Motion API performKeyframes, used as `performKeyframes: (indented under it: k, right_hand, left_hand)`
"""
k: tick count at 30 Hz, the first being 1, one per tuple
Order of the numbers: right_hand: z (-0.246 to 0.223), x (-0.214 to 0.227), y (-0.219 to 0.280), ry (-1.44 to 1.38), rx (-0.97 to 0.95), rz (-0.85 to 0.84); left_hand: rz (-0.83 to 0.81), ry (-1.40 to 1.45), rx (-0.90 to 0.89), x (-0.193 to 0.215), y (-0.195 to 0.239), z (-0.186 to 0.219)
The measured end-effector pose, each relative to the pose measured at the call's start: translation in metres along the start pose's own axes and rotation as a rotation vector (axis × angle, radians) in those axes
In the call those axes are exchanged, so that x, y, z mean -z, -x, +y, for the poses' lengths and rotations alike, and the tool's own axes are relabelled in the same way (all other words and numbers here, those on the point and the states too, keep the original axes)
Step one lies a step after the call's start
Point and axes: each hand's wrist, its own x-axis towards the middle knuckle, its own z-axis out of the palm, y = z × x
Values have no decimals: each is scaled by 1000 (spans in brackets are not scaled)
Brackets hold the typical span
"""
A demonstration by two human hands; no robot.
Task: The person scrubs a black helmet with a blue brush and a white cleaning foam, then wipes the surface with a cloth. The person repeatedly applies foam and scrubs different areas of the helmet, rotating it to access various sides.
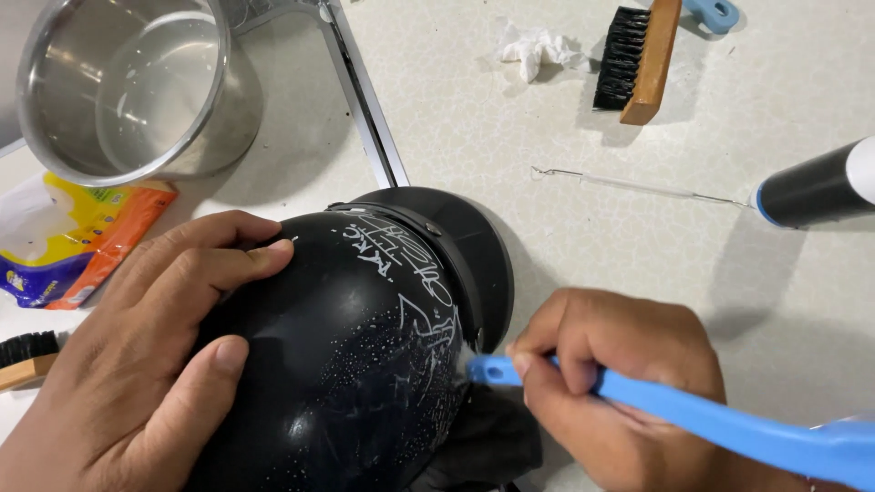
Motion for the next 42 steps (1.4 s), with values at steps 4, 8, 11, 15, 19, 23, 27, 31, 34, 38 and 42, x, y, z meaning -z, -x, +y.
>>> performKeyframes:
  k: [4, 8, 11, 15, 19, 23, 27, 31, 34, 38, 42]
  right_hand:
    - [7, 0, 10, -74, -22, 29]
    - [16, -7, 26, 119, 111, 97]
    - [16, -9, 32, 112, 93, 132]
    - [18, -10, 37, 217, 196, 102]
    - [14, -15, 45, 263, -8, 217]
    - [21, -14, 43, 339, 245, 163]
    - [18, -14, 40, 277, 312, 203]
    - [30, -12, 41, 267, 410, 119]
    - [25, -12, 43, 323, 203, 145]
    - [29, -11, 41, 262, 340, 141]
    - [30, -12, 39, 199, 344, 202]
  left_hand:
    - [2, 16, -11, 0, 2, -1]
    - [8, 11, -21, -1, 1, 2]
    - [22, 10, 12, -3, 3, 3]
    - [34, 5, 19, -3, 3, 8]
    - [36, 3, 36, -4, 5, 5]
    - [19, 10, -1, -4, 2, 3]
    - [33, 4, 0, -4, 4, 4]
    - [27, 3, 9, -3, 2, 6]
    - [35, 3, 0, -4, 2, 8]
    - [57, 3, 17, -5, 2, 12]
    - [64, 5, 17, -5, 0, 13]
